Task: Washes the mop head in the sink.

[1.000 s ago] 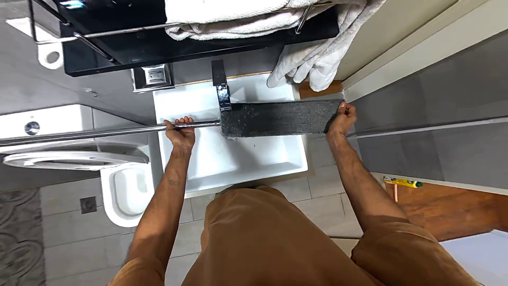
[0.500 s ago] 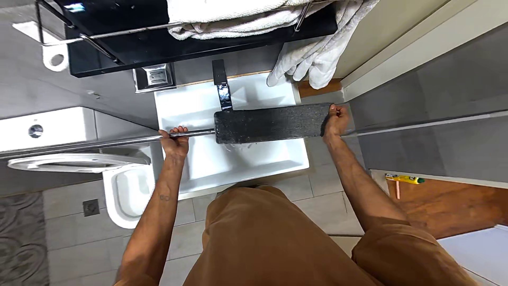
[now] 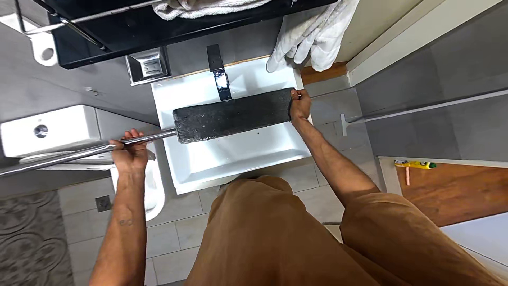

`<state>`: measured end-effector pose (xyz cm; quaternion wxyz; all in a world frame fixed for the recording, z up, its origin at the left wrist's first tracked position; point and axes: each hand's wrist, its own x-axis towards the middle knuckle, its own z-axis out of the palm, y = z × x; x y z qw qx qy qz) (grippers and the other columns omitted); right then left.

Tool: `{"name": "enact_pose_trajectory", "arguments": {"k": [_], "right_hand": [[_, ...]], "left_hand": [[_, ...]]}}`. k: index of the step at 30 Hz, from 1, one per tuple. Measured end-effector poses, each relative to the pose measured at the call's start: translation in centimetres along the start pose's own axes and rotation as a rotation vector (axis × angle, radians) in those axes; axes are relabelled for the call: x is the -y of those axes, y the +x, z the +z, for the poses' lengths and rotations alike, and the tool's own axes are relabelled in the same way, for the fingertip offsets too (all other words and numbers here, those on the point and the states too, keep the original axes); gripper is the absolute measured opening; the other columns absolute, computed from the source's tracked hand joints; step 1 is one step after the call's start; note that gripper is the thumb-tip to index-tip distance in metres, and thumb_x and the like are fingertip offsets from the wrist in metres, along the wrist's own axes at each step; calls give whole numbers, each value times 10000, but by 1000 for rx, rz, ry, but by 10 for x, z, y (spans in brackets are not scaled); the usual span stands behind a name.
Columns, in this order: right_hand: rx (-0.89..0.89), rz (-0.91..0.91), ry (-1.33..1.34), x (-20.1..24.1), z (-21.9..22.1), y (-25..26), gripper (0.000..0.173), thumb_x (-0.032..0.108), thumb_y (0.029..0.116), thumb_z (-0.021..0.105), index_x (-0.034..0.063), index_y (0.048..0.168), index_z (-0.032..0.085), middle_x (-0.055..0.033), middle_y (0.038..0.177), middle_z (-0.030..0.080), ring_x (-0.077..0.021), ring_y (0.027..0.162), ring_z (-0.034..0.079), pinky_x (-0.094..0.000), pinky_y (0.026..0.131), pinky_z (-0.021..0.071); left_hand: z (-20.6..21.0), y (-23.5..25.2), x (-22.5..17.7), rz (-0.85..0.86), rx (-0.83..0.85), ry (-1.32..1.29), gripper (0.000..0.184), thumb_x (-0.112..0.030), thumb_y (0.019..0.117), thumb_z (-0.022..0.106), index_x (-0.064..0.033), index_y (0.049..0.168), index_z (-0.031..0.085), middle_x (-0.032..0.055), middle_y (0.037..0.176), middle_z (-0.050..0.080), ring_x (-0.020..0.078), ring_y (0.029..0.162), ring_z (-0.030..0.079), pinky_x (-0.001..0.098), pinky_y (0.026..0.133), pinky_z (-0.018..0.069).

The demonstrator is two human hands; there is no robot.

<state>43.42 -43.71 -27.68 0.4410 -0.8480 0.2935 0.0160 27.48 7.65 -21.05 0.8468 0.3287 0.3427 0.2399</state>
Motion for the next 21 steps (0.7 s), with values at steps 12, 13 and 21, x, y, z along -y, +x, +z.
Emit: {"name": "enact_pose_trajectory", "arguments": {"k": [12,13,21], "right_hand": [[19,1,-61,-5,11,-6,370,458,1068,489,171,1218,669,-117,1094,720,-322,1022,678,-578,822,509],[32,1,-60,-5,13,-4,370,450,1070,489,165,1224,666,-123,1103,720,-327,1029,678,-581,826,510],[172,-65,-27,2,61,-8,405,388,1078,504,69,1297,624,-180,1137,711,-366,1046,683,-588,880,529]], "left_hand": [[-8,-23,-5,72,-29,33,463,-404,1138,165,-101,1093,513,68,1001,680,223,1032,695,466,998,546],[-10,-27,-5,75,-27,36,460,-402,1138,168,-101,1088,513,69,998,683,222,1030,696,462,998,547],[-22,-53,-38,196,-85,71,418,-374,1142,211,-103,1095,526,56,986,697,199,1012,707,435,996,558]]}}
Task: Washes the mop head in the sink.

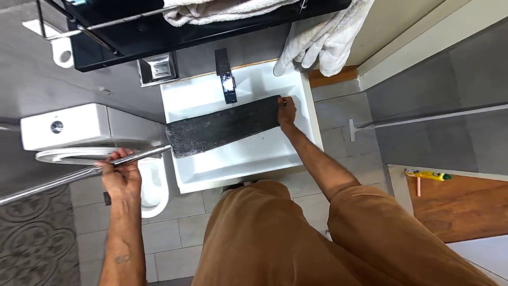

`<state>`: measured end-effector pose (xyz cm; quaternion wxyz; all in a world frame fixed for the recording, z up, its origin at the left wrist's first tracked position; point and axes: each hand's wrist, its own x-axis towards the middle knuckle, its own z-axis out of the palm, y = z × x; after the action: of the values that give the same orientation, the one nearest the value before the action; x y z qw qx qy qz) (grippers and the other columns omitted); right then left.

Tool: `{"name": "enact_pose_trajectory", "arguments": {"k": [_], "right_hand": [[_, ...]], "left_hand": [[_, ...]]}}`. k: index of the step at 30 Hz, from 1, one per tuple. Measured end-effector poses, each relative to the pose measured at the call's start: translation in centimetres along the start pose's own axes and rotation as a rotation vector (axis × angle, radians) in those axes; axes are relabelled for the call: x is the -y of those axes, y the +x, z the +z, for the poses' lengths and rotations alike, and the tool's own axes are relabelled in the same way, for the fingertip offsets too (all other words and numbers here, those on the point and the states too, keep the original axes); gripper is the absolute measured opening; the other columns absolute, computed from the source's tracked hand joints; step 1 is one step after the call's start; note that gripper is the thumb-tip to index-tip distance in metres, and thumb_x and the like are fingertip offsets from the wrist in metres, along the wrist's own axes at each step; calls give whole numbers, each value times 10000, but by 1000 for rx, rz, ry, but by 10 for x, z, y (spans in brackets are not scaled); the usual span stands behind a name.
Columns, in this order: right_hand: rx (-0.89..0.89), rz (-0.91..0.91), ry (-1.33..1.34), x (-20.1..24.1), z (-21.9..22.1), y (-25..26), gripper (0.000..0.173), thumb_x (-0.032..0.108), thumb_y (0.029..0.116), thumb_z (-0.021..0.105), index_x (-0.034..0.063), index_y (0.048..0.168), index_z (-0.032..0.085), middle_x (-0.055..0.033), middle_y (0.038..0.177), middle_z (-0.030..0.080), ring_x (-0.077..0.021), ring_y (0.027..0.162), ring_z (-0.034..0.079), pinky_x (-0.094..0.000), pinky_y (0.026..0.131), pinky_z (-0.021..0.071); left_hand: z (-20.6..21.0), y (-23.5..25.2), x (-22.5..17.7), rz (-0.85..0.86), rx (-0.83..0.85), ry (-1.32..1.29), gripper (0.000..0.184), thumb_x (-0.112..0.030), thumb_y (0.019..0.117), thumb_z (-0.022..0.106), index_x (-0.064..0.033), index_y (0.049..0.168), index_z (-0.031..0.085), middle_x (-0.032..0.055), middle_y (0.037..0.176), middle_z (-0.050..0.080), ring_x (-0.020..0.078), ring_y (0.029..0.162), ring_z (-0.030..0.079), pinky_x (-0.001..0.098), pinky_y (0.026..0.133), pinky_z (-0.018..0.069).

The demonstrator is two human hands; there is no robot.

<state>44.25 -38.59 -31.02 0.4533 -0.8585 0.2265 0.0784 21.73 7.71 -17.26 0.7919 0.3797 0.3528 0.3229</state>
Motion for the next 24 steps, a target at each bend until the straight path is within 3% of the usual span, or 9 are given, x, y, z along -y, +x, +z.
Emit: {"name": "enact_pose_trajectory", "arguments": {"k": [9,11,14,17,19,20,21,24], "right_hand": [[223,-32,63,19,80,-47,388,315,1093,480,27,1340,564,-204,1152,698,-361,1060,682,-567,902,534],[266,-53,44,22,93,-58,379,299,1092,464,24,1332,567,-206,1142,696,-360,1049,682,-561,890,537],[317,-108,-13,24,110,-71,336,234,1052,513,20,1302,583,-208,1117,702,-359,1045,687,-554,892,541],[336,-231,40,21,131,-76,330,171,1013,597,-21,1279,629,-218,1166,703,-344,1079,688,-526,960,542],[296,-156,350,24,149,-76,303,189,1065,515,-42,1203,652,-181,1113,708,-253,1018,676,-436,912,542],[294,-40,585,29,154,-76,342,203,1101,433,-50,1215,632,-148,1105,711,-188,991,676,-363,873,554],[292,95,819,35,158,-74,380,237,1126,353,-36,1222,600,-117,1061,718,-149,930,691,-315,809,571],[397,395,1257,60,156,-65,360,348,1117,277,125,1033,548,-9,803,653,-108,669,640,-253,585,533]], "left_hand": [[-10,-41,-108,191,-12,72,387,-308,1132,205,-94,1067,521,66,955,672,232,972,698,481,974,564],[-11,-57,-134,232,69,125,372,-226,1109,178,-93,1070,523,84,989,673,250,1001,689,490,988,551],[-23,-64,-163,354,240,275,282,-128,1088,311,-52,1019,574,126,955,706,301,979,708,494,983,562],[-13,-74,-172,428,436,383,344,-154,1069,300,-90,937,611,73,860,697,277,896,711,518,1001,542],[4,-83,-171,513,537,398,303,-188,1054,339,-132,868,571,27,807,644,237,829,680,481,930,562],[10,-85,-173,555,574,393,261,-224,1041,422,-140,854,584,20,801,644,222,805,679,449,886,580],[12,-86,-176,584,601,394,268,-233,1035,426,-140,836,579,20,791,638,211,786,670,422,848,581],[8,-80,-196,577,690,441,313,-276,1035,422,-131,822,600,21,786,648,207,815,675,394,842,568]]}}
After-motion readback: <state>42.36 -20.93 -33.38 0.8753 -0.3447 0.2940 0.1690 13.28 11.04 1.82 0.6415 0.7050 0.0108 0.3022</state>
